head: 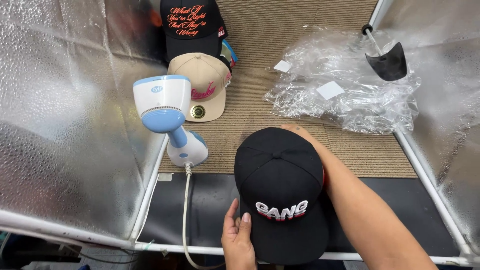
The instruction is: The person cleans a black baseball cap by first brushing the inside and then the outside with a wooden brush. They then use a handheld garment steamer to steam the cap, focusing on the front and sides.
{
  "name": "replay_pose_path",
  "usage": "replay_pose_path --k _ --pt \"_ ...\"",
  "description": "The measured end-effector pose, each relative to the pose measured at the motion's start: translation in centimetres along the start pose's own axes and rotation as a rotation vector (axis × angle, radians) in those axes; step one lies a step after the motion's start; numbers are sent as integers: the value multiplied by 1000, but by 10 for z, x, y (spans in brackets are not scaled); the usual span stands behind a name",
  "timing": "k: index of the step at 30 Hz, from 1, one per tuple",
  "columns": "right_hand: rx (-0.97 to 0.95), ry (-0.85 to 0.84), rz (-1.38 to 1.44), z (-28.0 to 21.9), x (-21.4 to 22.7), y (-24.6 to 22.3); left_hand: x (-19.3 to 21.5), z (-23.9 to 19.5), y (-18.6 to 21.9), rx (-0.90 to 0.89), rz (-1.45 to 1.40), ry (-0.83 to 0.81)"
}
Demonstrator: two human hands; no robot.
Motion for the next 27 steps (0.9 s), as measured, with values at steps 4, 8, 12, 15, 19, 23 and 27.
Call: replay_pose_path --k 4,8,12,15,19,23,27 --pt "-30 80 334 -47 -2 -29 3 0 6 -33 94 22" --pt "-324 168 249 -121 5 -31 7 -6 11 -45 161 92" --pt "-288 196 504 -150 -12 -30 2 -3 9 -41 103 82" --pt "-51 243 547 -109 3 12 -1 -3 8 -24 95 51" --pt "-190 366 516 -117 5 16 -2 -5 11 -15 155 49" --pt "-158 346 184 -68 27 57 -7 -2 16 -34 189 4" --pt "-149 293 408 -91 7 35 -11 -11 18 -27 133 -34"
Point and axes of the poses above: each hand's wrist, its own z-axis towards the middle knuckle, its own x-axis out of the back of the hand, y = z × x, the point moved 10 cm from there along z, towards the middle knuckle, and after that the axes turned 12 degrees about -y, right-handed, at the moved point
